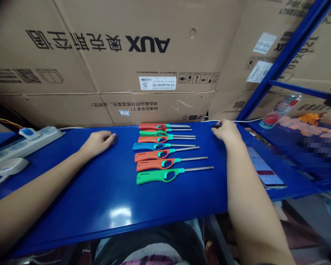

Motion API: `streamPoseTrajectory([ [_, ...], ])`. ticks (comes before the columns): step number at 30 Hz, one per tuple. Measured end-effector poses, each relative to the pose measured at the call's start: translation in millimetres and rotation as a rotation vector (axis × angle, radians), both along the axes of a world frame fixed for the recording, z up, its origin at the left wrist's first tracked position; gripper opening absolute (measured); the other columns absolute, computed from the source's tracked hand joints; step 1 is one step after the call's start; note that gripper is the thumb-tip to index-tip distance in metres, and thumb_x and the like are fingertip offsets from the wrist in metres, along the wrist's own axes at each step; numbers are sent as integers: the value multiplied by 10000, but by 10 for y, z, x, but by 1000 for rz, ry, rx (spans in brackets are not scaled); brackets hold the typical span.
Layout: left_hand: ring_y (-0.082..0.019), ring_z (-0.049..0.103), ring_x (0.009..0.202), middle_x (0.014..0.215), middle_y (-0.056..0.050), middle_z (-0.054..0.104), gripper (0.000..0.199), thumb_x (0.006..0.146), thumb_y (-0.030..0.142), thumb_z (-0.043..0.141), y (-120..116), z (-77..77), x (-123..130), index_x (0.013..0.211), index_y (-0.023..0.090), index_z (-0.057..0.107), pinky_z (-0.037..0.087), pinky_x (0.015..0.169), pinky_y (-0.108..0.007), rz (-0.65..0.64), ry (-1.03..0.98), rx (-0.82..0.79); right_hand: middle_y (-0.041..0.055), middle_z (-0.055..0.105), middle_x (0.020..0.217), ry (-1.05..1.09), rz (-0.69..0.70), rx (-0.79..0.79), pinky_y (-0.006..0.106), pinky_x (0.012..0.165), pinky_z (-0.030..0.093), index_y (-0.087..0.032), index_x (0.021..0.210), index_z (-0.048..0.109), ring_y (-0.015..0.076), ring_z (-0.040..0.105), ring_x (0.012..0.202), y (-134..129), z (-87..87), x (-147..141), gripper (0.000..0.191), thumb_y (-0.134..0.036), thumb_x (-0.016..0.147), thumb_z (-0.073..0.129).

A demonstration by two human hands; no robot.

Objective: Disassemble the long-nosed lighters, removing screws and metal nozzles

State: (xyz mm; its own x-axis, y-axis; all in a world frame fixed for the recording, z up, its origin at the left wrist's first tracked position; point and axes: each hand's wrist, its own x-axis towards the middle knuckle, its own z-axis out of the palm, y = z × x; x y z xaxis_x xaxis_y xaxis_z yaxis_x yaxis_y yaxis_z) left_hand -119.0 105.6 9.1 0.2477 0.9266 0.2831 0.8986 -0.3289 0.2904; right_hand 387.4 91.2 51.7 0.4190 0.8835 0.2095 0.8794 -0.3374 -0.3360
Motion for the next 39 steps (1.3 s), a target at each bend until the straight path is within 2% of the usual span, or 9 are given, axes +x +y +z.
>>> streamPoseTrajectory([
  [7,-191,546,615,656,-47,612,406,917,463,396,-8,27,-6,633,200,518,365,598,-284,31,-10,5,112,718,942,27,-95,-219,347,740,494,-198,990,709,269,677,852,112,-203,-7,312,-206,677,722],
  [14,-188,558,665,738,-38,626,312,930,437,422,-54,39,37,739,204,504,378,622,-275,65,-39,60,246,574,1294,-26,-36,-49,470,972,457,-104,1151,673,384,533,1222,12,-97,-224,415,-236,758,665],
  [18,-194,558,729,830,-45,618,298,985,415,383,-261,135,276,821,201,509,398,657,-286,-50,1,149,141,694,1069,62,286,-20,359,920,484,-116,1062,692,246,633,1005,-141,87,-585,277,-219,864,527],
  [21,-201,581,811,899,-62,630,287,1018,377,368,-587,244,556,914,188,557,449,738,-306,-295,24,131,14,720,935,163,659,-129,253,835,500,-204,906,709,159,649,876,-432,189,-826,148,-285,861,593],
  [23,-206,586,873,937,-65,636,279,1030,341,370,-853,303,750,958,189,592,466,780,-315,-515,106,73,29,706,930,223,1057,-242,277,813,505,-190,914,688,166,635,858,-681,202,-920,143,-284,876,588],
  [24,-210,586,890,944,-65,640,276,1032,336,379,-983,323,840,971,191,605,471,789,-321,-601,147,53,32,693,930,207,1125,-264,285,791,506,-187,944,678,167,625,839,-804,189,-949,130,-254,863,601],
  [28,-239,594,1024,1150,-84,641,269,998,350,490,-1341,334,1121,1190,196,598,491,887,-366,-737,215,10,85,634,1048,-112,1138,-240,404,873,493,-187,1068,636,239,591,956,-1162,40,-1031,192,-252,887,640],
  [33,-290,594,1100,1200,-111,648,362,961,348,562,-1403,260,1327,1275,168,564,475,982,-447,-728,232,14,129,613,1084,-300,1187,-144,416,857,503,-151,1073,581,270,591,996,-1312,-172,-1164,157,-270,999,511],
  [39,-248,677,878,1024,-83,689,183,921,291,596,-1393,276,1441,1055,167,578,532,719,-332,-721,262,-100,113,642,1088,-225,1208,-254,316,682,488,-152,1126,546,223,661,856,-1387,-113,-1329,202,-309,1015,485],
])
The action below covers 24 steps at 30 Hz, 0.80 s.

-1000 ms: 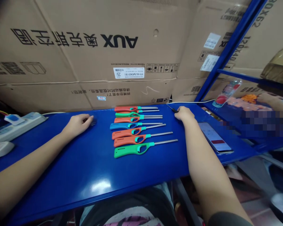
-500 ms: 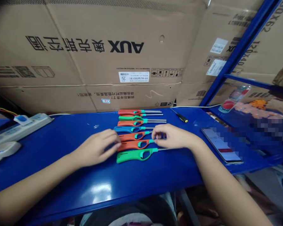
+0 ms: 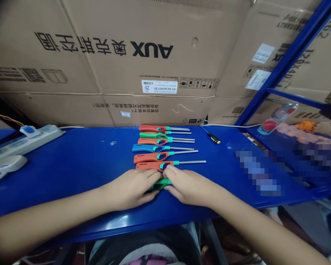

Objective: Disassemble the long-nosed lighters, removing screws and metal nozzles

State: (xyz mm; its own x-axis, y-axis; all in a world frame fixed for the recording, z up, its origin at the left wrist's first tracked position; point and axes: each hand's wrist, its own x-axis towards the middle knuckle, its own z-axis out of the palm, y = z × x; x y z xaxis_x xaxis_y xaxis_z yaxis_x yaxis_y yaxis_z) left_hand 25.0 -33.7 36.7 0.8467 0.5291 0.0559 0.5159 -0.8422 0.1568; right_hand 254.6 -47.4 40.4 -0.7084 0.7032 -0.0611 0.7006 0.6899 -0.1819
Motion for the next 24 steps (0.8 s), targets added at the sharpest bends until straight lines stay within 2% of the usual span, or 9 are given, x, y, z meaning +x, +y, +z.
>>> streamPoseTrajectory([
  [4,-230,683,654,804,-29,676,205,909,391,609,-44,118,-1,943,202,539,458,528,-290,115,67,-127,59,692,919,-116,66,2,314,620,399,-173,993,580,221,665,743,7,80,-115,275,-399,1042,429],
  [7,-238,686,590,706,-10,671,251,898,454,610,-60,176,-72,907,216,527,414,491,-278,156,127,-192,47,689,838,-122,103,19,306,568,310,-171,952,570,193,629,656,16,46,-145,294,-371,1057,383],
  [11,-232,685,559,672,-6,682,238,914,456,583,-44,137,-304,902,222,538,369,466,-263,143,166,-182,34,652,760,-113,83,32,298,545,249,-177,894,551,164,569,590,32,-69,-29,305,-364,1059,375],
  [14,-220,659,505,614,-3,652,217,929,430,565,-36,69,-460,903,216,549,364,459,-268,170,173,-124,29,629,751,-105,41,61,295,558,277,-186,873,541,160,548,589,61,-114,106,342,-377,1069,337],
  [17,-221,659,514,654,-8,668,231,927,445,562,-45,26,-481,906,215,555,360,454,-271,176,154,-97,42,636,821,-61,70,73,306,629,368,-192,887,559,178,571,686,82,-79,169,366,-392,1070,312],
  [20,-220,679,587,784,-30,709,240,922,443,562,-43,4,-406,898,205,577,417,496,-283,196,98,-60,71,644,928,79,58,94,348,791,444,-195,913,586,204,576,848,115,-14,166,344,-340,1065,314],
  [24,-271,678,855,875,-70,699,276,892,452,611,-29,-54,-321,854,178,611,532,728,-353,152,21,12,108,632,1102,245,-93,161,413,920,452,-204,1061,594,249,551,1038,263,-29,187,196,-276,1030,415],
])
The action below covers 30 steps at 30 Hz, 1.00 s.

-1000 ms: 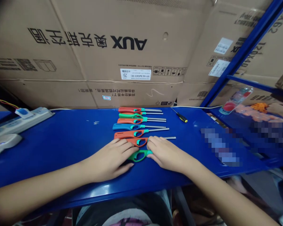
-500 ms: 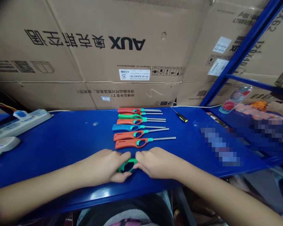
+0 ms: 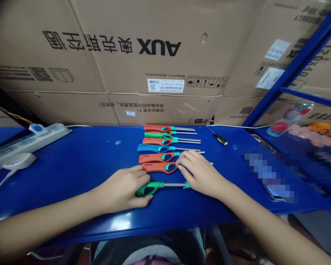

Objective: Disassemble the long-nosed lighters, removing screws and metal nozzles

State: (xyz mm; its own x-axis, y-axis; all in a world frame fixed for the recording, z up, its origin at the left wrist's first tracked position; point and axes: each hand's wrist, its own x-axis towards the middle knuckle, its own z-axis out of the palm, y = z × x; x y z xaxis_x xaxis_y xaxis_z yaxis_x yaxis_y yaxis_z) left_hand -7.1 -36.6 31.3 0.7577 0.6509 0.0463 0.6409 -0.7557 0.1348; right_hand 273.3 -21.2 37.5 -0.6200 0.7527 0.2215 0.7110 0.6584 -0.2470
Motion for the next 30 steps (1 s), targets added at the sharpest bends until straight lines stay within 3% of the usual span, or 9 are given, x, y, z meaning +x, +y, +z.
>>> streamPoseTrajectory([
  [3,-280,632,948,971,-93,673,333,880,495,628,-10,-52,13,939,167,632,520,840,-402,-20,-63,17,120,619,1166,-61,-77,-26,455,918,459,-210,1149,571,290,553,1086,155,-68,46,191,-292,982,525],
  [8,-343,493,1260,1361,-147,557,475,923,467,585,-4,-49,8,1308,193,531,403,1038,-521,-6,-187,173,86,614,983,-141,39,-138,349,773,483,-196,990,541,221,586,866,160,-29,-25,123,-278,1014,453],
  [10,-324,544,1207,1270,-139,619,417,955,418,554,29,-18,27,1292,174,538,421,1023,-497,-32,-159,214,97,612,990,-159,57,-76,313,689,462,-178,1036,526,203,589,799,60,49,-132,129,-237,1013,413],
  [13,-249,665,888,980,-93,690,245,1011,342,472,82,50,84,1097,155,603,517,781,-372,-63,-54,210,115,641,1021,-235,102,9,299,605,399,-159,1082,530,200,611,738,-95,177,-319,167,-242,1007,407],
  [17,-200,653,621,813,-54,684,322,1029,430,448,85,170,156,901,174,597,442,522,-282,-89,39,111,28,665,798,-358,133,-20,301,538,266,-199,903,552,185,592,613,-194,265,-485,269,-402,1034,435],
  [21,-184,598,492,614,-13,607,392,1024,496,435,39,318,98,819,199,586,339,442,-272,-108,2,-17,10,633,723,-373,184,53,310,517,185,-198,858,529,160,538,544,-251,216,-486,262,-333,1045,403],
  [24,-154,537,440,583,6,571,343,1005,472,485,26,421,-65,821,212,612,266,412,-269,-95,-32,-175,8,597,680,-351,200,130,318,511,166,-201,838,515,163,498,512,-298,146,-377,310,-356,1057,360],
  [28,-107,516,454,608,11,605,425,1050,464,382,62,436,-299,843,203,646,304,436,-225,-51,-88,-448,11,588,677,-337,127,132,312,520,224,-195,842,527,163,486,518,-290,129,-178,347,-355,1068,318],
  [30,-111,519,470,615,9,612,429,1045,485,387,92,382,-334,852,207,651,302,459,-229,-28,-84,-400,25,610,735,-322,127,75,304,563,303,-193,856,548,171,520,587,-234,167,-128,336,-340,1063,328],
])
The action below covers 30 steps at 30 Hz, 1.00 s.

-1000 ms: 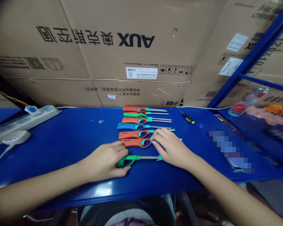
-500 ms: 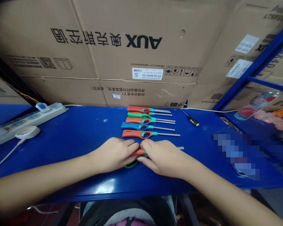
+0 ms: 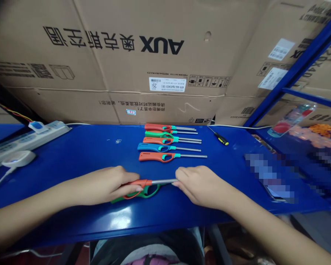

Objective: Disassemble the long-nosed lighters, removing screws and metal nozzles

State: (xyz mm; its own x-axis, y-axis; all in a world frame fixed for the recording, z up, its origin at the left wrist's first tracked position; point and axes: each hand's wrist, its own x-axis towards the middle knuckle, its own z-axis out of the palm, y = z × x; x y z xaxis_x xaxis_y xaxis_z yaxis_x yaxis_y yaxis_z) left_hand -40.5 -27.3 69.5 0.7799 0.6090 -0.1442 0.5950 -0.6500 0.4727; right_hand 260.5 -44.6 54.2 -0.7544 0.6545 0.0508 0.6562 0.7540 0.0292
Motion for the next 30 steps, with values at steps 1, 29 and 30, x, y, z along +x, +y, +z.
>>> streamPoseTrajectory([
  [1,-117,520,477,611,6,608,428,1036,499,403,20,-35,8,842,207,649,297,473,-237,11,5,66,37,621,774,22,-1,-33,304,604,347,-193,862,560,179,543,645,47,23,9,345,-341,1064,324],
  [29,-146,589,542,685,-12,651,381,1031,468,449,320,-73,318,825,190,610,344,500,-258,-36,-1,300,35,646,792,-107,9,-23,312,527,218,-172,955,571,173,567,609,289,133,-396,256,-324,1056,391],
  [30,-135,590,546,692,-10,658,392,1039,460,434,293,-38,297,820,190,615,353,507,-248,-45,-20,229,30,636,764,-112,31,-8,318,517,192,-172,940,567,171,550,584,259,126,-394,272,-329,1060,379],
])
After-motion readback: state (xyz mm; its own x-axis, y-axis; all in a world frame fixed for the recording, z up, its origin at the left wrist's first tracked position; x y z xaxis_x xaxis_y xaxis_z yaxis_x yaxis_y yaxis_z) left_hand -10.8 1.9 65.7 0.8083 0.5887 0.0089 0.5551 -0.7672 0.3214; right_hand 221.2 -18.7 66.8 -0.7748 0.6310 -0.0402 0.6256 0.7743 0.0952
